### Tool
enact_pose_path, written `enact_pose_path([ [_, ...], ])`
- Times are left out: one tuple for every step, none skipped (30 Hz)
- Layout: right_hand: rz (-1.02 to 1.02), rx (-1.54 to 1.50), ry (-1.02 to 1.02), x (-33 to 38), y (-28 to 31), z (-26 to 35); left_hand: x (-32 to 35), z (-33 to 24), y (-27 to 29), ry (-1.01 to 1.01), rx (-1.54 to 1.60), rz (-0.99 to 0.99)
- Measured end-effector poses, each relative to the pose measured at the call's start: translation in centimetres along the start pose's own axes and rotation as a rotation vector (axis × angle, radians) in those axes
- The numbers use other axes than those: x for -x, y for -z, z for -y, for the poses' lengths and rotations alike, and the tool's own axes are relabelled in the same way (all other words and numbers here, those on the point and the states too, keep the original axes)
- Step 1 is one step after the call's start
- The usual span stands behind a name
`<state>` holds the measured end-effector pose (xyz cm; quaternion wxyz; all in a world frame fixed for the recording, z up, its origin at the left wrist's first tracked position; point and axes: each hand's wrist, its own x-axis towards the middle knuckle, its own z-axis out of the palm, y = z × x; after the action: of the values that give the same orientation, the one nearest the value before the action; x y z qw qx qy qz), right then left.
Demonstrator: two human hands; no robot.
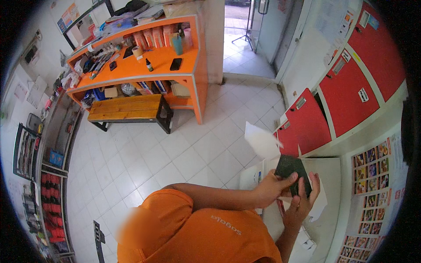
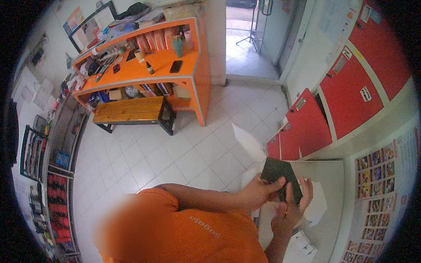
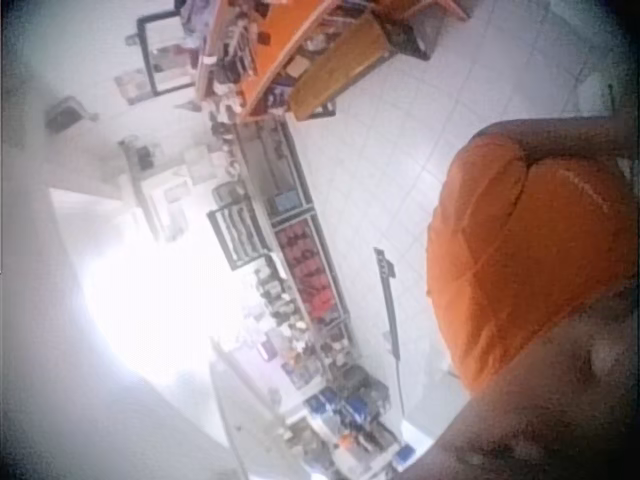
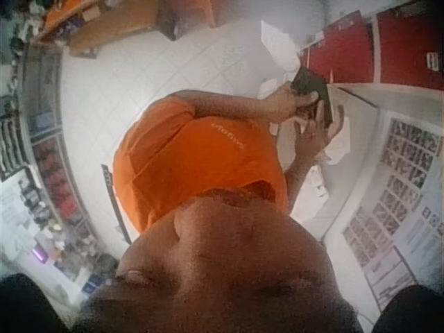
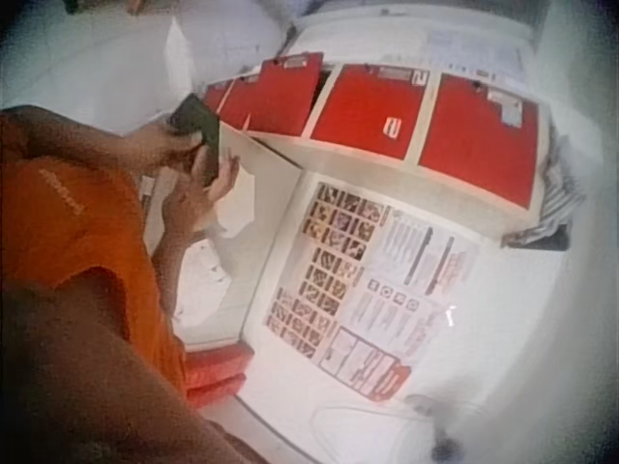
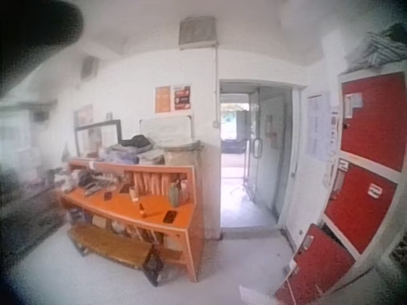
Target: The person repeatedly folds flat white cardboard pieces into small box shapes and places them on a counter. The person handles the boxes one at a time, folding the sides and stacking the finished units.
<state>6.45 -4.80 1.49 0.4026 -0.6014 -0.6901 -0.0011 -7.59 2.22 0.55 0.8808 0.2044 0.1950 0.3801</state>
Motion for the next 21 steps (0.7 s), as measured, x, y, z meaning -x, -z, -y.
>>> enact_pose_path([
  [-0.049, 0.082, -0.034, 0.1, -0.8, 0.0, 0.6, 0.2, -0.8, -0.003, -0.025, -0.015],
  [-0.075, 0.092, -0.095, 0.5, -1.9, -0.3, 0.2, 1.1, -0.3, -0.044, -0.126, 0.035],
  [-0.101, 0.102, -0.157, 1.3, -3.2, -0.8, -0.5, 2.3, 0.8, -0.085, -0.226, 0.084],
  [-0.126, 0.107, -0.221, 1.8, -3.9, -0.9, -0.7, 2.5, 0.9, -0.125, -0.328, 0.130],
  [-0.079, 0.092, -0.194, 2.1, -4.0, -0.5, -0.7, 3.0, 0.7, -0.230, -0.290, -0.003],
  [-0.030, 0.076, -0.170, 2.4, -4.1, 0.0, -0.2, 2.9, -0.4, -0.332, -0.250, -0.139],
  [0.019, 0.060, -0.145, 2.5, -3.9, 0.4, -0.4, 2.7, -0.1, -0.372, -0.252, -0.162],
  [0.045, -0.024, -0.067, 2.0, -3.0, 0.7, -0.6, 2.5, 0.2, -0.412, -0.255, -0.185],
  [0.047, -0.047, -0.086, 2.0, -2.0, 0.7, -1.5, 1.6, 2.2, -0.394, -0.300, -0.096],
  [0.050, -0.068, -0.106, 2.3, -0.8, 0.2, -2.0, 0.4, 3.5, -0.373, -0.343, -0.008],
  [0.050, -0.085, -0.133, 2.7, 0.3, -0.4, -1.7, -1.7, 3.4, -0.284, -0.656, 0.092],
  [0.041, 0.089, -0.130, 3.0, 1.5, -1.2, -0.8, -4.4, 2.9, -0.188, -0.967, 0.192],
  [0.215, 0.043, -0.300, 1.9, 2.6, 0.1, 0.2, -5.9, 3.0, -0.086, -1.273, 0.289],
  [0.393, -0.004, -0.463, -0.1, 3.7, 2.0, 0.9, -6.1, 3.5, -0.267, -1.529, 0.408],
  [0.560, -0.045, -0.635, -1.2, 4.3, 3.1, 1.4, -6.4, 3.6, -0.327, -1.622, 0.471],
  [0.580, 0.010, -0.527, -0.9, 3.8, 2.5, 2.1, -6.7, 3.4, -0.389, -1.714, 0.535],
  [0.593, -0.064, -0.532, -0.3, 3.3, 1.5, 2.7, -7.1, 3.2, -0.453, -1.804, 0.599],
  [0.602, -0.135, -0.534, 0.3, 2.9, 0.4, 3.1, -7.7, 2.8, -0.405, -1.802, 0.550],
  [0.600, -0.207, -0.543, 1.3, 2.3, -0.8, 3.3, -8.2, 2.3, -0.353, -1.802, 0.516],
  [0.367, -0.391, -0.598, 3.4, 1.7, -2.1, 3.3, -8.4, 1.7, -0.311, -1.805, 0.506],
  [0.130, -0.574, -0.623, 5.1, 0.6, -3.6, 3.2, -8.7, 1.5, -0.360, -1.707, 0.379],
])
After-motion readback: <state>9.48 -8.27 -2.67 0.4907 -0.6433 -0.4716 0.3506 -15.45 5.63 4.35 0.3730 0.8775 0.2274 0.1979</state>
